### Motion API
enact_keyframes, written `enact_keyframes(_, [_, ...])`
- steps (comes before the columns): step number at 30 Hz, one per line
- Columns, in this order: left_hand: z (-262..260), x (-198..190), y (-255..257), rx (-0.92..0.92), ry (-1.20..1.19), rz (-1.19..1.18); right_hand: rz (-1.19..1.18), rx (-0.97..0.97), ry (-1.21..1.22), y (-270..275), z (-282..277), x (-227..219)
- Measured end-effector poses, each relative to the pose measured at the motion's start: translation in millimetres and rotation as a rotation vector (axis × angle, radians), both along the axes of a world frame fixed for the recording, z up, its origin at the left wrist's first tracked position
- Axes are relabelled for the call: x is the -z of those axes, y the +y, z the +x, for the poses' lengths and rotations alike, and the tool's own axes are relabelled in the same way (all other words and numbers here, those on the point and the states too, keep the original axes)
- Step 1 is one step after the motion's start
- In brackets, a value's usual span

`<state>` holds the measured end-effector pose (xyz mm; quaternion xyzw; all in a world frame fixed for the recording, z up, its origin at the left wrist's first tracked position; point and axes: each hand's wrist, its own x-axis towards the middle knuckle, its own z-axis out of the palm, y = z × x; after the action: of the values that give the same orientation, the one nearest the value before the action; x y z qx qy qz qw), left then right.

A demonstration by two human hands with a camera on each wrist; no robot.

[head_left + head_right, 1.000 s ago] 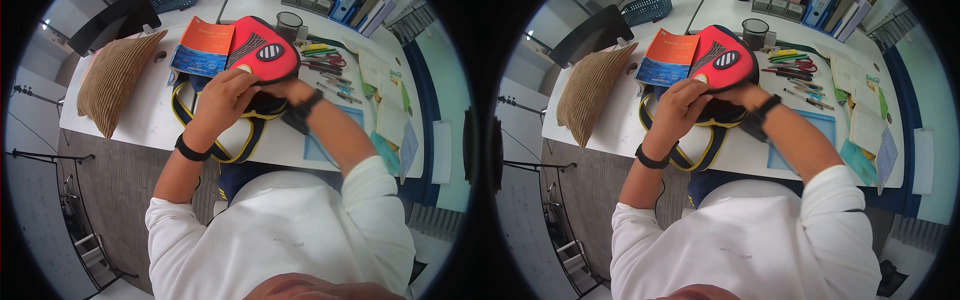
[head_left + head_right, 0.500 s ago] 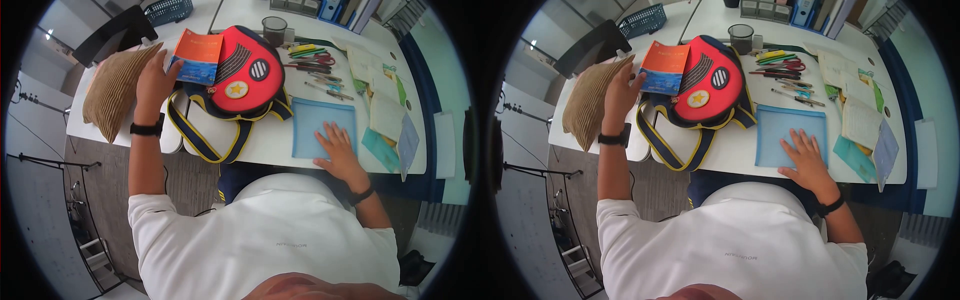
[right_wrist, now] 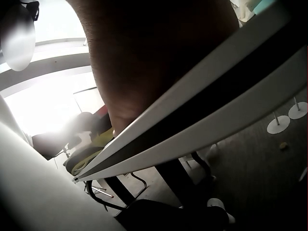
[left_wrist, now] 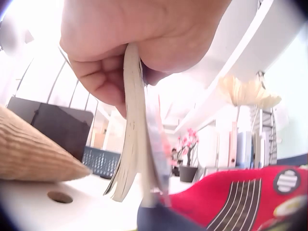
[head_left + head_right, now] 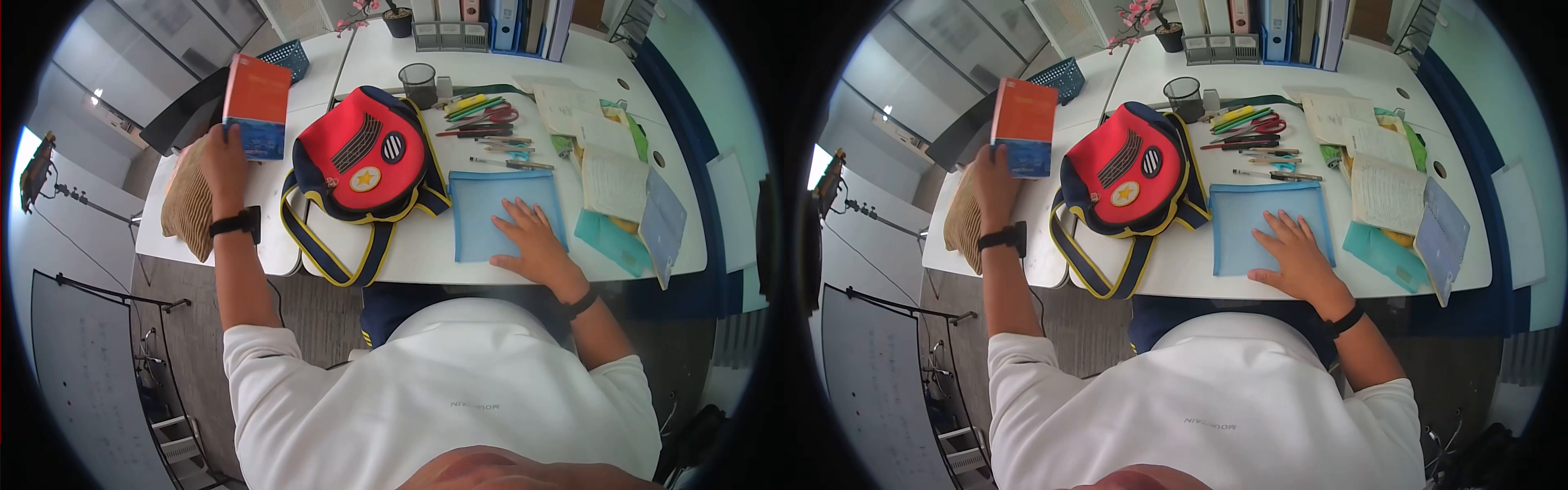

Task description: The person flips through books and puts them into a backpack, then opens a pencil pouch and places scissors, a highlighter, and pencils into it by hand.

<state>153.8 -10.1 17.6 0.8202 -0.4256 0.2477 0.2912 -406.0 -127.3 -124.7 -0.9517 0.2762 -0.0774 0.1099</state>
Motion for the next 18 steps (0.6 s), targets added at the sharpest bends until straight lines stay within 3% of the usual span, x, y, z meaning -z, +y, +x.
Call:
enact_keyframes(1, [-10,-12,7,0.075,0.013,-0.158,0.021,-0.007,-0.106,-5,1,-3])
enact_keyframes(2, [-24,-19,11,0.076,0.006,-0.16,0.043,-0.013,-0.211,-10,2,-8])
enact_keyframes(3, [-44,-23,11,0.271,0.402,-0.333,0.042,-0.011,-0.217,-15,7,-15])
enact_keyframes(4, [-66,-22,10,0.469,0.802,-0.498,0.269,0.013,-0.446,-19,16,-25])
enact_keyframes(5, [-90,-14,7,0.535,0.778,-0.496,0.493,0.039,-0.677,-23,24,-33])
enact_keyframes(6, [-117,-2,1,0.604,0.756,-0.494,0.484,0.05,-0.685,-30,33,-36])
enact_keyframes(8, [-169,20,-20,0.597,-0.33,-0.24,1.202,-0.084,-1.061,-47,52,-34])
enact_keyframes(9, [-209,29,-30,0.762,0.523,-0.454,1.182,-0.079,-1.075,-55,61,-30])
enact_keyframes(10, [-247,38,-39,0.844,1.403,-0.607,1.422,-0.221,-1.165,-63,69,-26])
enact_keyframes(11, [-268,55,-53,0.863,1.548,-0.593,1.657,-0.38,-1.242,-70,75,-29])
enact_keyframes(12, [-282,76,-68,0.877,1.692,-0.574,1.632,-0.382,-1.254,-70,77,-37])
enact_keyframes(14, [-307,93,-84,0.898,1.722,-0.499,1.629,-0.131,-1.457,-63,76,-48])
enact_keyframes(16, [-314,97,-90,0.945,1.589,-0.406,1.65,-0.088,-1.459,-69,66,-46])
enact_keyframes(18, [-325,84,-91,0.911,0.756,-0.086,1.571,0.034,-1.401,-75,62,-40])
